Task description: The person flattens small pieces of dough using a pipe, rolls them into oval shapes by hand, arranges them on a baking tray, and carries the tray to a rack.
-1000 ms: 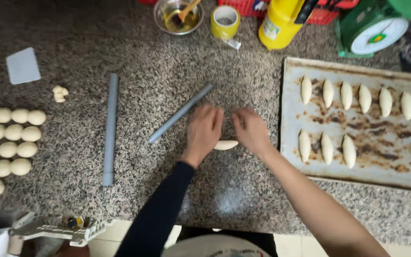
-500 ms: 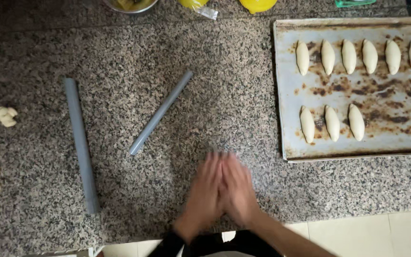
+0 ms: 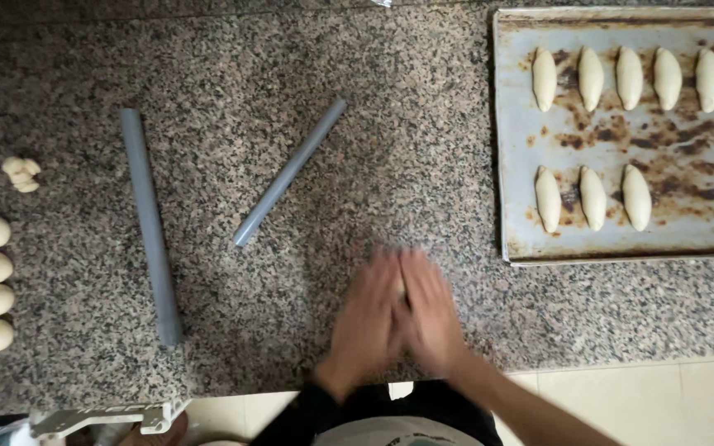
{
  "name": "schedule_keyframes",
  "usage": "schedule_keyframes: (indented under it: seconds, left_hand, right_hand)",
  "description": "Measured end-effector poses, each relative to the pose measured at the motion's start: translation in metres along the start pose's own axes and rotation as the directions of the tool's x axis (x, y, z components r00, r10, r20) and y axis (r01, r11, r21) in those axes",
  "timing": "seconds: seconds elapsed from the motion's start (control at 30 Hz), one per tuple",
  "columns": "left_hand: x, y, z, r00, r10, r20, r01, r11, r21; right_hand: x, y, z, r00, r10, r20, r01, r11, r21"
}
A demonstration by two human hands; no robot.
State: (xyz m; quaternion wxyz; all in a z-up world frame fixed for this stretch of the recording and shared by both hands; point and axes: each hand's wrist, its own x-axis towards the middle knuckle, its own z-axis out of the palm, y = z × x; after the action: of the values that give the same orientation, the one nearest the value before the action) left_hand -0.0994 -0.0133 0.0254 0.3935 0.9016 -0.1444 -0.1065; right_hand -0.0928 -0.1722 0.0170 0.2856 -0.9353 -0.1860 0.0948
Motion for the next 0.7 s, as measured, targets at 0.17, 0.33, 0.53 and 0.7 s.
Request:
schedule_keyframes:
  seconds: [0.17,0.33,0.53,0.7]
  left_hand:
    - [0.018,-0.011,-0.009,0.994,0.039,0.097,-0.050,0.992,0.120]
    - [0.142,-0.059,-0.026,0.994,-0.007,-0.105,0.057,0.875,0.480]
    - [0.109,-0.043,-0.013,0.993,0.013,-0.121,0.031,0.937,0.349]
    - [-0.018,0.003,0.012,0.994,0.106,-0.018,-0.099,0.968,0.229]
  right_hand:
    - [0.012,0.015,0.006,0.995,-0.093,-0.038,0.086,0.984,-0.158]
    - [0.143,0.048,0.004,0.982,0.114,-0.154,-0.139,0.977,-0.164]
    - [0.104,0.029,-0.002,0.988,0.052,-0.147,-0.065,0.994,-0.084]
    - [-0.019,0.008,-0.003,0.985,-0.174,-0.012,0.173,0.984,-0.043]
